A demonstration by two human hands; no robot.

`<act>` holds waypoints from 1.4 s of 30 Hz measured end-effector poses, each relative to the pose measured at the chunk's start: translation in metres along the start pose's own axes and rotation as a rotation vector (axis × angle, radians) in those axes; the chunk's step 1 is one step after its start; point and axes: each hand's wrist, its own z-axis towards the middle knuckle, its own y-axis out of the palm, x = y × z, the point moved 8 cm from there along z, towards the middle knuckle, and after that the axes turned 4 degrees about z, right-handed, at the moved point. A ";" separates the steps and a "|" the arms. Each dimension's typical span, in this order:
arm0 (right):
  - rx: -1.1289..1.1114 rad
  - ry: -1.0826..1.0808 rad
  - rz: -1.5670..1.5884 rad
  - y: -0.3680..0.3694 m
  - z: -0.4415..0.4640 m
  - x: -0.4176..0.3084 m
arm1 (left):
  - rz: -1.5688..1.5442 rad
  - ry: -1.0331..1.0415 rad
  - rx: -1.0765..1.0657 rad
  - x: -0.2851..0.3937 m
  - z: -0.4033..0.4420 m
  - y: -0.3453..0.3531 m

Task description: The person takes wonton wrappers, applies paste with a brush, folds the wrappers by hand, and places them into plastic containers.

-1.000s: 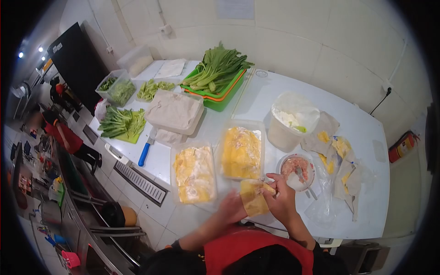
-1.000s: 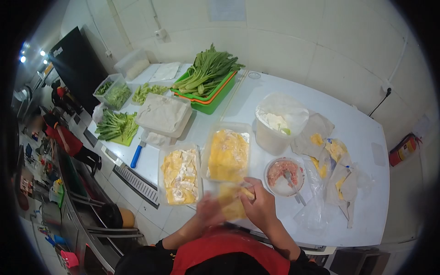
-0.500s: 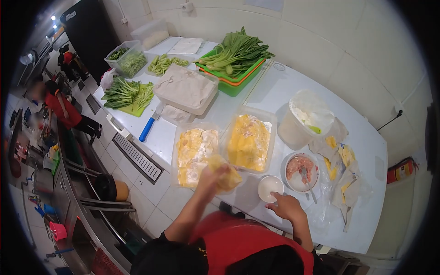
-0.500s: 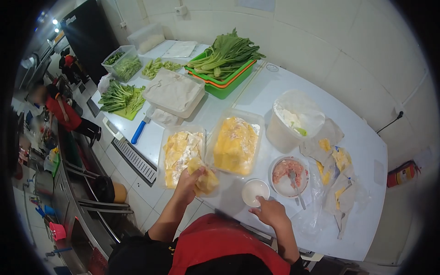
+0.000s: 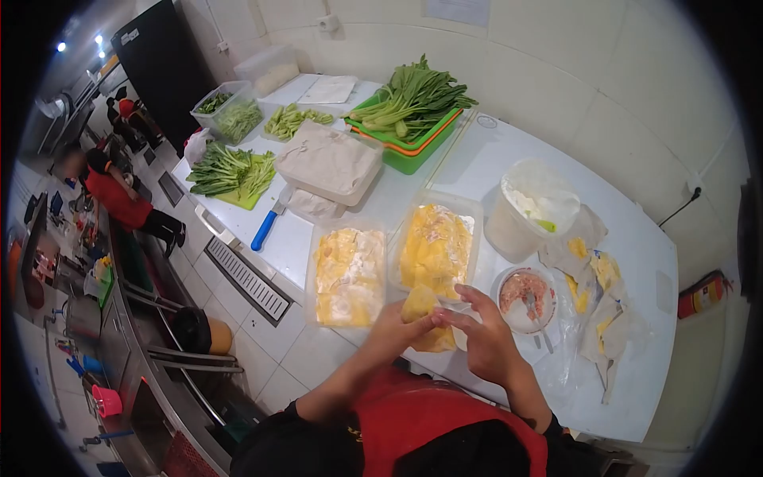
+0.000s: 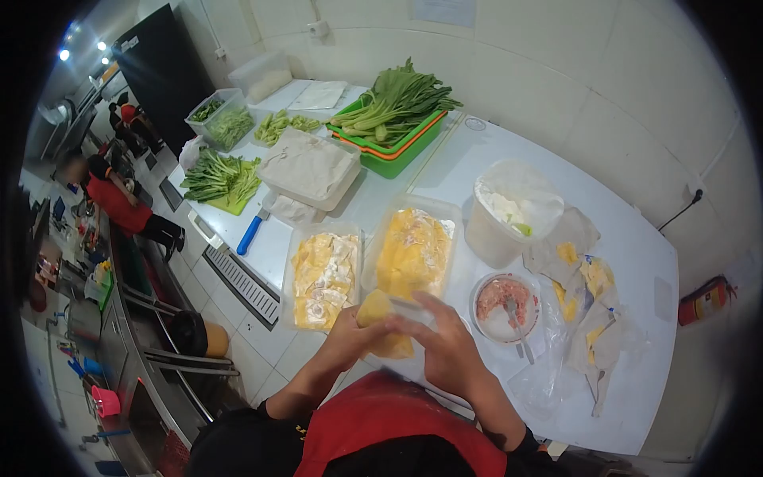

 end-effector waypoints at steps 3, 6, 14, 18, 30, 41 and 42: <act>0.062 -0.001 -0.192 -0.006 0.000 0.000 | 0.064 0.008 -0.043 0.004 -0.001 0.006; 0.125 0.115 -0.043 -0.013 -0.003 0.006 | 0.064 -0.005 -0.033 -0.003 0.001 0.004; 0.301 0.414 0.671 0.021 -0.030 0.040 | -0.406 -0.102 -0.035 -0.019 0.004 0.009; 0.404 0.414 0.972 0.012 -0.026 0.042 | -0.351 -0.165 -0.098 -0.029 0.003 0.013; -0.178 0.428 0.590 0.019 0.011 0.017 | 0.417 -0.035 -0.120 0.002 -0.006 -0.001; -0.016 0.615 1.011 0.053 -0.003 0.040 | 0.039 -0.101 -0.159 -0.023 -0.001 -0.008; 0.005 0.613 0.983 0.051 -0.004 0.042 | 0.029 -0.086 -0.147 -0.023 0.000 -0.010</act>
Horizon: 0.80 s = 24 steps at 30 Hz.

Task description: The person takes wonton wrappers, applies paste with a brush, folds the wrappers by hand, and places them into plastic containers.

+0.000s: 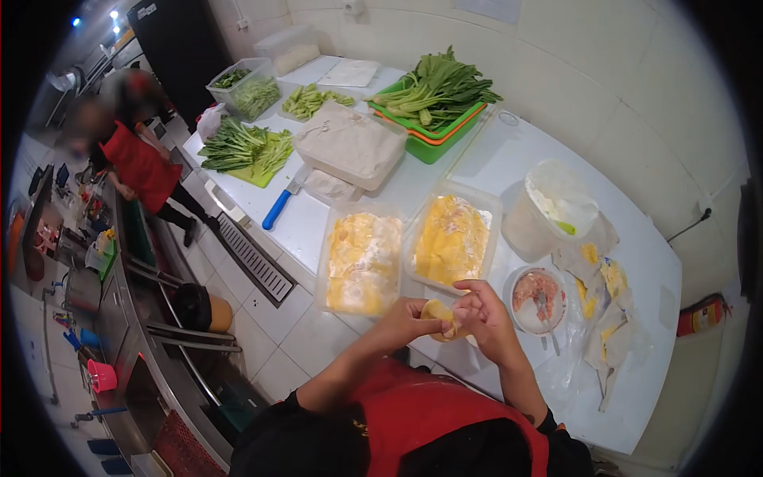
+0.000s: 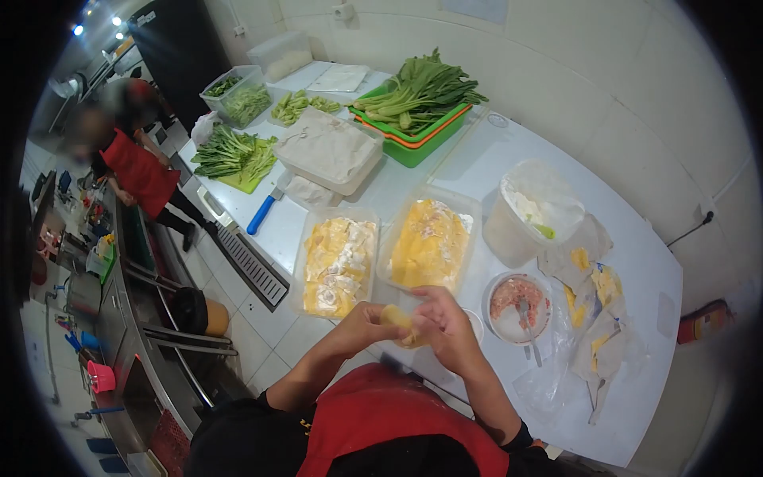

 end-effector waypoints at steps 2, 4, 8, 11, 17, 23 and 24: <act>0.044 -0.049 -0.033 -0.007 0.001 -0.003 | -0.014 0.032 0.045 -0.001 -0.004 -0.012; 0.094 -0.118 -0.061 -0.020 -0.001 -0.007 | -0.031 0.042 0.181 -0.002 -0.010 -0.041; 0.089 -0.026 -0.044 -0.038 -0.006 0.006 | 0.084 -0.010 0.428 0.008 -0.018 -0.125; 0.058 0.056 -0.068 -0.038 -0.007 0.021 | -0.415 0.308 0.384 0.041 -0.022 -0.152; 0.003 0.096 -0.094 -0.025 -0.006 0.025 | -0.227 0.131 0.545 -0.009 0.010 -0.214; 0.029 0.081 -0.130 -0.028 -0.009 0.020 | 0.619 0.071 0.977 -0.014 -0.012 -0.230; 0.028 0.078 -0.125 -0.028 -0.009 0.021 | 0.626 0.088 0.992 -0.015 -0.013 -0.228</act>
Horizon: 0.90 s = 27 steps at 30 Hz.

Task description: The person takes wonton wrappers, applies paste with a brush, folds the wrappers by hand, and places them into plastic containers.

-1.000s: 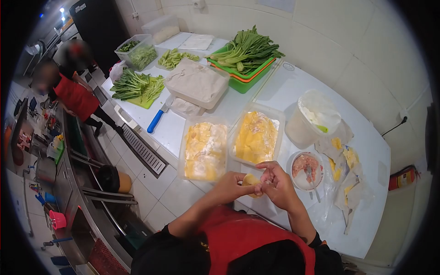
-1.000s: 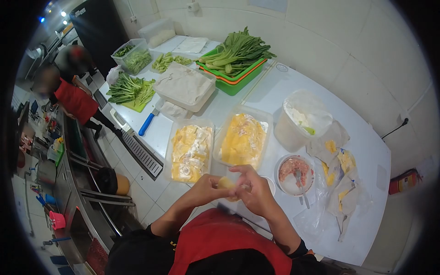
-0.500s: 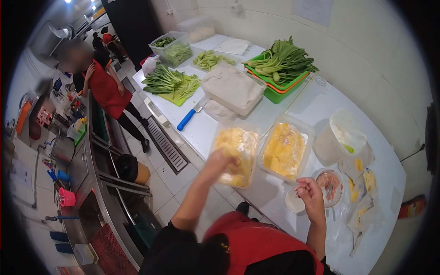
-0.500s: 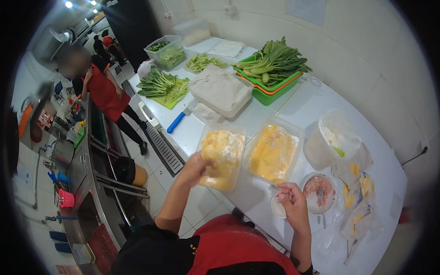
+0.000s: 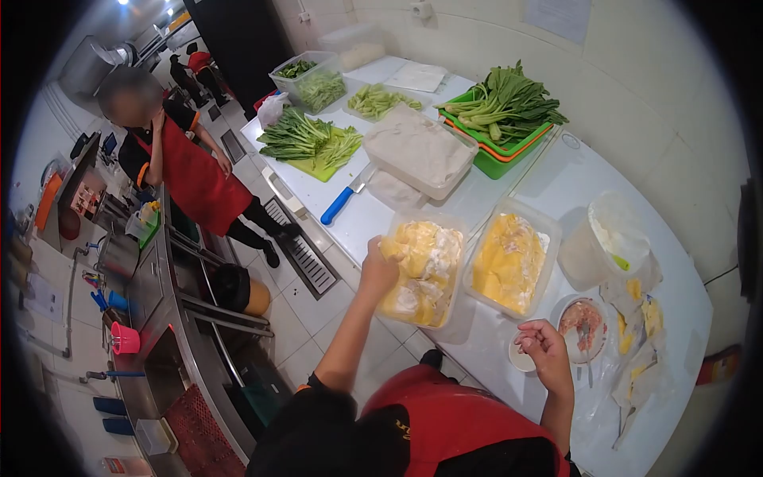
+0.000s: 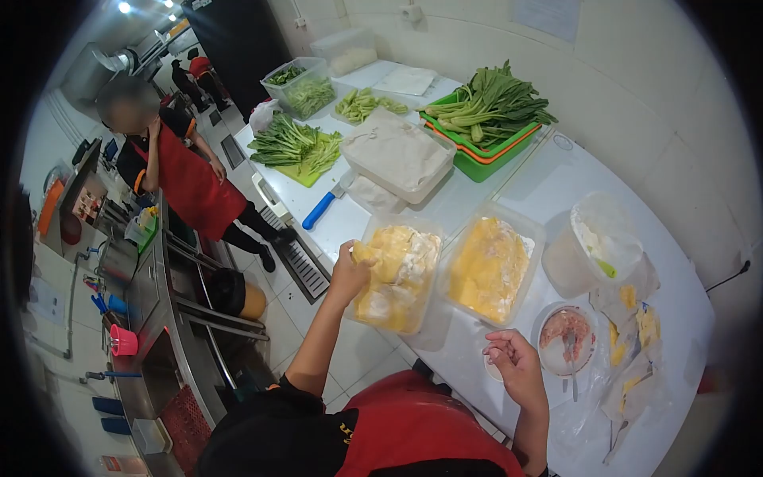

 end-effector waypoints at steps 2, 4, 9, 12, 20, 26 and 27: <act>-0.005 0.002 0.007 0.002 0.001 0.001 | 0.003 0.033 0.035 0.001 -0.004 0.001; -0.018 0.014 0.010 0.007 0.001 0.001 | -0.087 -0.007 0.048 0.000 -0.007 0.000; -0.018 0.027 0.008 0.011 0.003 0.001 | 0.132 0.242 0.134 0.021 -0.021 -0.005; -0.010 0.024 -0.018 0.011 0.003 0.001 | 0.297 0.279 0.119 0.044 -0.034 -0.017; -0.016 -0.009 -0.060 0.015 0.006 0.009 | 0.533 0.341 -0.090 0.046 -0.059 0.042; -0.010 -0.004 -0.086 0.012 0.004 0.007 | 0.519 0.229 -0.136 0.050 -0.055 0.040; -0.002 -0.006 -0.086 0.011 0.004 0.006 | 0.511 0.196 -0.128 0.053 -0.053 0.034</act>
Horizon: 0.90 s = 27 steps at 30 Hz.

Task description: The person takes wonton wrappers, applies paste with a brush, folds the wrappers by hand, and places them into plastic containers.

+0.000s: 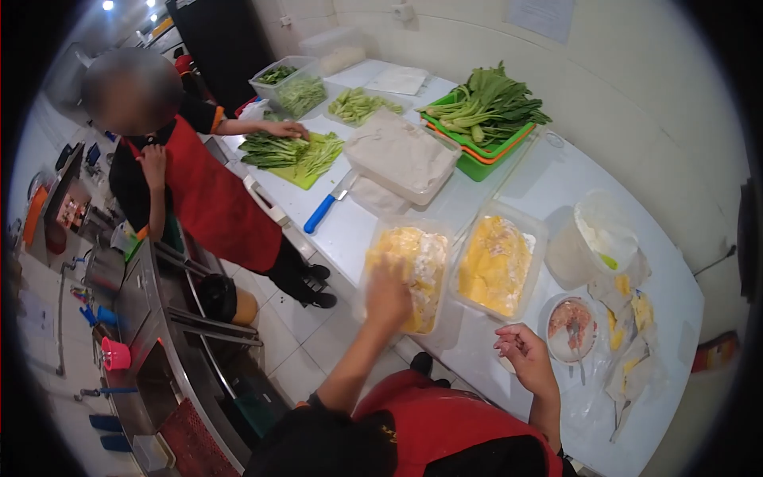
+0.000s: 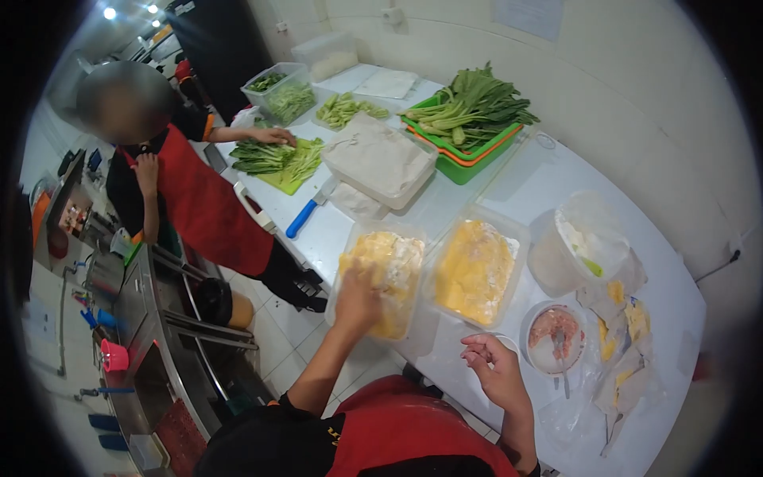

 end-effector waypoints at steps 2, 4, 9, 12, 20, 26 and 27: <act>0.009 -0.004 -0.012 -0.002 -0.001 0.001 | 0.008 0.023 0.096 -0.007 0.007 -0.005; 0.008 -0.013 -0.039 -0.005 -0.001 0.002 | -0.019 0.017 0.101 -0.017 0.017 0.002; 0.028 -0.035 -0.133 -0.007 -0.006 -0.008 | -0.040 -0.034 -0.008 -0.020 0.020 0.010; 0.040 -0.051 -0.170 -0.014 -0.009 -0.009 | -0.031 -0.012 0.035 0.004 0.015 -0.018; 0.092 -0.087 -0.074 -0.028 -0.013 -0.007 | -0.282 0.645 0.102 0.132 0.048 0.030; 0.135 -0.111 -0.143 -0.035 -0.028 -0.013 | 0.209 0.571 -0.108 0.161 0.078 0.096; 0.140 -0.095 -0.108 -0.039 -0.032 -0.007 | 0.254 0.520 -0.185 0.160 0.079 0.097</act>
